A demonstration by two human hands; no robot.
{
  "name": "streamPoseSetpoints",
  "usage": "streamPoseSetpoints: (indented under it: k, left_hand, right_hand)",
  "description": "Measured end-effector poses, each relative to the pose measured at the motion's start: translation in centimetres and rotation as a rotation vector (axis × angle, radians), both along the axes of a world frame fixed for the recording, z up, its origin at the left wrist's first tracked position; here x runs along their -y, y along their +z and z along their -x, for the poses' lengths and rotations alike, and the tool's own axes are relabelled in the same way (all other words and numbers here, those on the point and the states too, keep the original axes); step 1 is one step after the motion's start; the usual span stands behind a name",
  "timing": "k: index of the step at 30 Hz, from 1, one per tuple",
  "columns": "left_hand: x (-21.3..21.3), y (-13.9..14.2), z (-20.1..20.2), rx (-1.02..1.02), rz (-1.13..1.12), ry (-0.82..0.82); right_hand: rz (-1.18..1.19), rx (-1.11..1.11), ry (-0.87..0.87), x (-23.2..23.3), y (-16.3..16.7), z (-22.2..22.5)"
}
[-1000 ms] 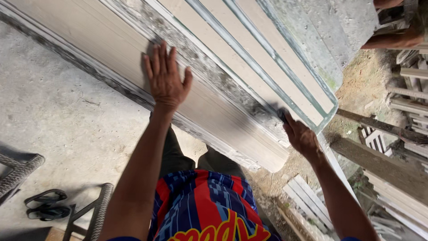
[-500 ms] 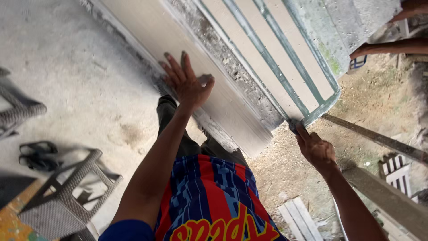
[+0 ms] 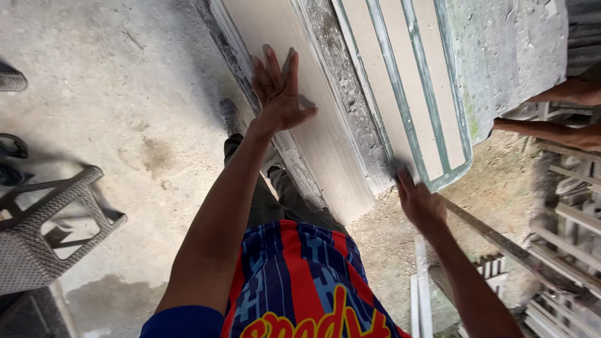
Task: The person works on long wooden frame moldings laid on a workshop bench, running a small handheld scraper along the recessed grooves to smooth them and remove excess material. They steady each molding with one hand while scraping along its length, working across several grooves and repositioning along the boards.
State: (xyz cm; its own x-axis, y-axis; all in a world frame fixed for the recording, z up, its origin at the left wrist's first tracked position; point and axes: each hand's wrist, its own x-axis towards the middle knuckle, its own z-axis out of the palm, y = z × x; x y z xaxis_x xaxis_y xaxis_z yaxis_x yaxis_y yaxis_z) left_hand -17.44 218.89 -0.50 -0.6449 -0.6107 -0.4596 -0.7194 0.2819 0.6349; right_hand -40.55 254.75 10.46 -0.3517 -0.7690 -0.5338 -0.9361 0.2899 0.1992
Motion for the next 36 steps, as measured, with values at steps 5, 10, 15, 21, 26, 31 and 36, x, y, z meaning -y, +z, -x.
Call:
streamPoseSetpoints:
  k: [5,10,15,21,26,31,36]
  left_hand:
    - [1.0,1.9,0.4,0.093,-0.104,-0.024]
    - [1.1,2.1,0.3,0.059,-0.064,-0.018]
    - [1.0,1.7,0.2,0.043,-0.012,-0.014]
    - [1.3,2.0,0.2,0.039,-0.060,-0.022]
    - [1.6,1.9,0.2,0.061,-0.072,-0.020]
    - [1.3,1.2,0.5,0.086,-0.024,-0.013]
    - [1.1,-0.1,0.7,0.115,0.014,-0.045]
  right_hand:
    - [-0.021,-0.025,-0.002,-0.4,1.2,-0.6]
    - [-0.079,0.108,-0.040,14.8,-3.0,0.7]
    - [0.064,0.114,0.113,20.5,-2.7,0.4]
    - [-0.167,0.087,-0.113,8.1,2.1,0.1]
    - [-0.136,0.086,-0.089,12.1,-1.2,1.7]
    - [0.068,0.137,0.046,24.9,-5.7,1.9]
    - [0.023,0.182,0.018,22.4,-2.8,1.2]
